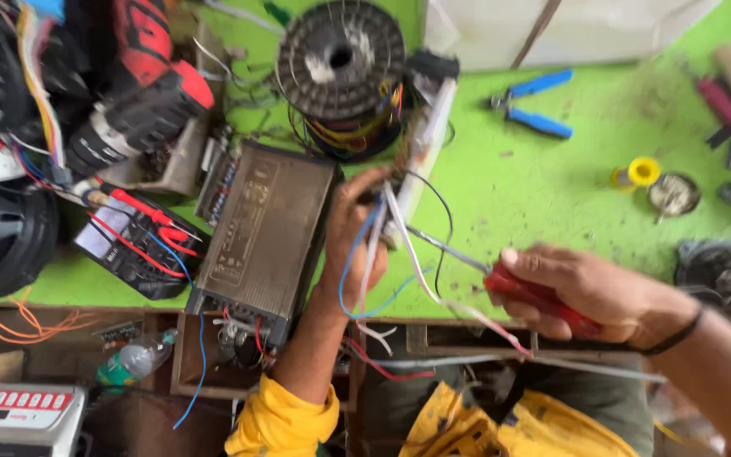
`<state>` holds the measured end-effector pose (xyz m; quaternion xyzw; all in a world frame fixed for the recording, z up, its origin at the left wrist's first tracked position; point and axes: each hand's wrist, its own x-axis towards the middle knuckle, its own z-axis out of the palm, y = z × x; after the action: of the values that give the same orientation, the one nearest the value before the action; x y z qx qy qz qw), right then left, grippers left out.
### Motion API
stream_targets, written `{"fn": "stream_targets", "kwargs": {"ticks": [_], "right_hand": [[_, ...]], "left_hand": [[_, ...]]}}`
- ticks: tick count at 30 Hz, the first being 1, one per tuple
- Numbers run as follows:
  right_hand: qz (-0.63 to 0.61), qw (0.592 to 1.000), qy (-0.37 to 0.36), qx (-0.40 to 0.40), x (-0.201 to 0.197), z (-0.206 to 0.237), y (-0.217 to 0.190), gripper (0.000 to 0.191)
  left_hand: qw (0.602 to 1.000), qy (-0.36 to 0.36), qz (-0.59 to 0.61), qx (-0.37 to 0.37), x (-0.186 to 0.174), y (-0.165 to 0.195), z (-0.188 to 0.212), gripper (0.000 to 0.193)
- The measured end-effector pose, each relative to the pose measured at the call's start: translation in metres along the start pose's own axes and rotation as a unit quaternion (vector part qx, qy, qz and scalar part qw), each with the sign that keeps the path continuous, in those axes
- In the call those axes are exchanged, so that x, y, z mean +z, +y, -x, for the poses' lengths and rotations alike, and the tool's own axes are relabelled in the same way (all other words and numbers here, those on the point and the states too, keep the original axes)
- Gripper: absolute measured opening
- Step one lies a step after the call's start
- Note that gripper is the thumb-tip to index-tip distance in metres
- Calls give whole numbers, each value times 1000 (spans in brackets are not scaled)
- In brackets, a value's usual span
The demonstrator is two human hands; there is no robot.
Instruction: The person works on an open electronic device, manipulating internal wires and components. They use a screwdriver to tighten connections and adjust parts within the device's casing. The person also handles a separate motor-like component and various small parts on the workbench.
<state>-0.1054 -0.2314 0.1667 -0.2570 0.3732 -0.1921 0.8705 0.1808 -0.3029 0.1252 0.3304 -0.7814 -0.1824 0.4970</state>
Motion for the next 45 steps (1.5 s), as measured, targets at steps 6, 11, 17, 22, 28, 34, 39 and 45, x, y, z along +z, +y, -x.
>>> {"fn": "stream_targets", "kwargs": {"ticks": [6, 11, 17, 22, 28, 34, 39, 45], "right_hand": [[289, 938, 169, -85, 14, 43, 40, 52], [230, 893, 338, -189, 31, 70, 78, 39], [196, 850, 369, -321, 39, 79, 100, 38], [217, 822, 335, -405, 45, 47, 90, 48], [-104, 849, 213, -472, 11, 2, 73, 30], [-29, 851, 284, -441, -27, 19, 75, 22], [9, 867, 305, -393, -45, 19, 74, 27], [29, 863, 304, -401, -50, 17, 74, 31]], "left_hand": [[999, -17, 38, -5, -2, 18, 6, 10], [944, 119, 280, -126, -2, 36, 20, 15], [900, 264, 290, -191, -35, 73, 29, 34], [983, 99, -12, -155, -25, 106, 37, 67], [982, -80, 64, -156, 28, 99, 40, 59], [987, -84, -33, -134, 34, 76, 38, 34], [976, -142, 96, -131, 30, 50, 26, 42], [983, -176, 11, -49, 30, 32, 9, 38]]}}
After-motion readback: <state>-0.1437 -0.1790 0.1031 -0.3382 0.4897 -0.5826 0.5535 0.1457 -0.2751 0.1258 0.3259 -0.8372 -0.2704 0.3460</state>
